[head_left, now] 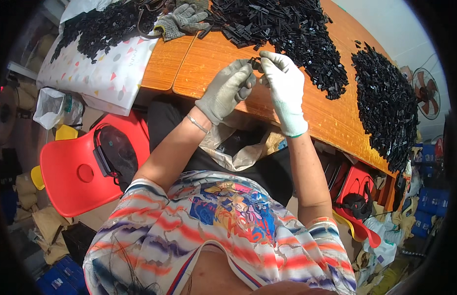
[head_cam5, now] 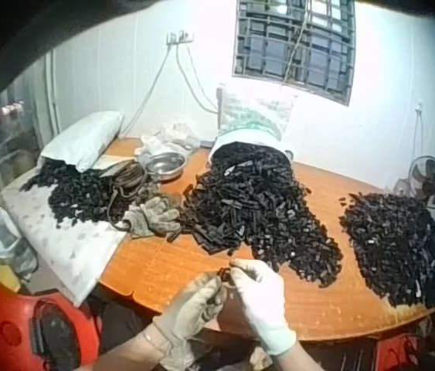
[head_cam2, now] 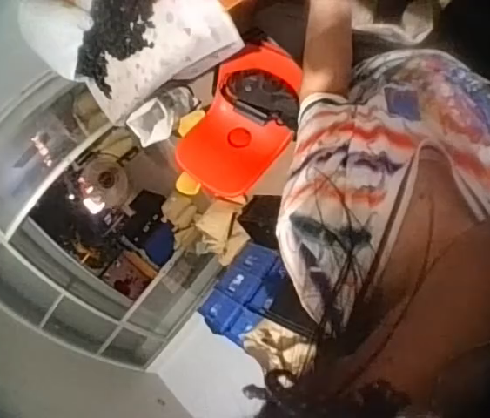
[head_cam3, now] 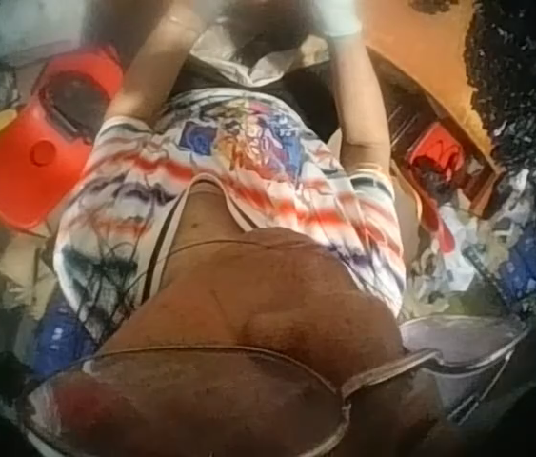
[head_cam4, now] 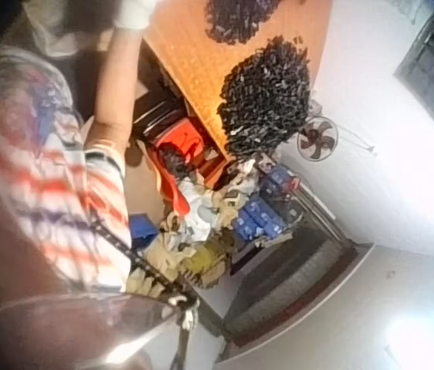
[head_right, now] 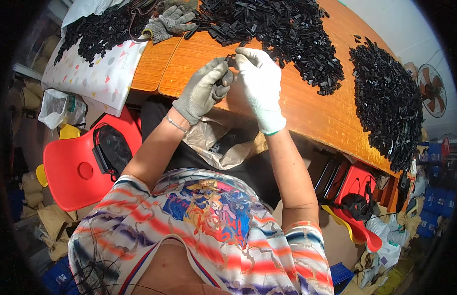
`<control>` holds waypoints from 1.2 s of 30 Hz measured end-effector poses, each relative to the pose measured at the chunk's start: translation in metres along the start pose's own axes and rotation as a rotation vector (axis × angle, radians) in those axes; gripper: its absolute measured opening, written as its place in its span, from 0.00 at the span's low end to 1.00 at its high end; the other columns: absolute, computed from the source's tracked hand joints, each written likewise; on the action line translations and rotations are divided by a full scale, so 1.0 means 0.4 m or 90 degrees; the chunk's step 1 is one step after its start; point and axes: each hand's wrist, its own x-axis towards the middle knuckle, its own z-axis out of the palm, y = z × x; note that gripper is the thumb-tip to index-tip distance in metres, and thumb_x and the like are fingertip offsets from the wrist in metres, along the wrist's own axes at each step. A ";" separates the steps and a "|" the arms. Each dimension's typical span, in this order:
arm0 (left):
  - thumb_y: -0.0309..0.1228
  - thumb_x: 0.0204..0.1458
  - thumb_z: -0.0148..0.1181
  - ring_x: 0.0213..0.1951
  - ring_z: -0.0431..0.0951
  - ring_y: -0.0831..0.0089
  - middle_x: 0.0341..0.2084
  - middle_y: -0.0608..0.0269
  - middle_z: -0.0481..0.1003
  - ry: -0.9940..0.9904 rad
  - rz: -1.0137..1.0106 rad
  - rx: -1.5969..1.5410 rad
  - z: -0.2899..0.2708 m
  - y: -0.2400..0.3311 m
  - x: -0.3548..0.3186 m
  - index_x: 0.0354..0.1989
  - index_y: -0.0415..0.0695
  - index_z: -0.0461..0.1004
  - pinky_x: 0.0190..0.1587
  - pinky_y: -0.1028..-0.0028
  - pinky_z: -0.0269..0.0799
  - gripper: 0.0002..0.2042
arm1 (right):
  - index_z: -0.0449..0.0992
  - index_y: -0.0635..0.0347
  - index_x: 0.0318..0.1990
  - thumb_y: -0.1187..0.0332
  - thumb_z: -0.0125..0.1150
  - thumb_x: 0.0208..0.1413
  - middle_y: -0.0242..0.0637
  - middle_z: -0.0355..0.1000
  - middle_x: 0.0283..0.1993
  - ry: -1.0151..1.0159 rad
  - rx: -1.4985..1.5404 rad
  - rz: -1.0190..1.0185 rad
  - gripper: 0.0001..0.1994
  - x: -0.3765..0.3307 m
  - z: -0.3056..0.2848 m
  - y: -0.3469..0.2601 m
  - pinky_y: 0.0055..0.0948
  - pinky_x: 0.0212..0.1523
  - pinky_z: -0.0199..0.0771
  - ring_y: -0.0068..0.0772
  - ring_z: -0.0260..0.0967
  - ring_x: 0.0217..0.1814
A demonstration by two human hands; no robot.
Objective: Assembling small black plastic components by snapping them together on a workbench.
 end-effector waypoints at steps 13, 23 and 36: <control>0.35 0.62 0.48 0.19 0.59 0.90 0.24 0.72 0.67 0.073 0.058 0.112 0.034 0.001 -0.009 0.45 0.43 0.67 0.20 0.90 0.54 0.10 | 0.76 0.67 0.45 0.72 0.58 0.57 0.36 0.77 0.36 0.004 -0.036 -0.045 0.10 -0.007 0.001 0.012 0.19 0.36 0.72 0.20 0.71 0.34; 0.34 0.62 0.49 0.19 0.59 0.91 0.24 0.72 0.68 0.101 0.054 0.155 0.056 0.007 -0.014 0.47 0.40 0.66 0.19 0.90 0.53 0.11 | 0.74 0.67 0.46 0.72 0.59 0.56 0.34 0.76 0.37 -0.041 -0.039 -0.002 0.11 -0.013 -0.006 0.013 0.18 0.39 0.71 0.16 0.70 0.36; 0.31 0.61 0.49 0.23 0.62 0.87 0.22 0.74 0.66 0.158 0.205 0.353 0.029 -0.027 0.004 0.39 0.37 0.70 0.26 0.85 0.60 0.08 | 0.75 0.54 0.40 0.65 0.58 0.54 0.44 0.75 0.29 -0.043 -0.641 -0.334 0.08 -0.015 -0.008 -0.003 0.39 0.32 0.73 0.46 0.74 0.31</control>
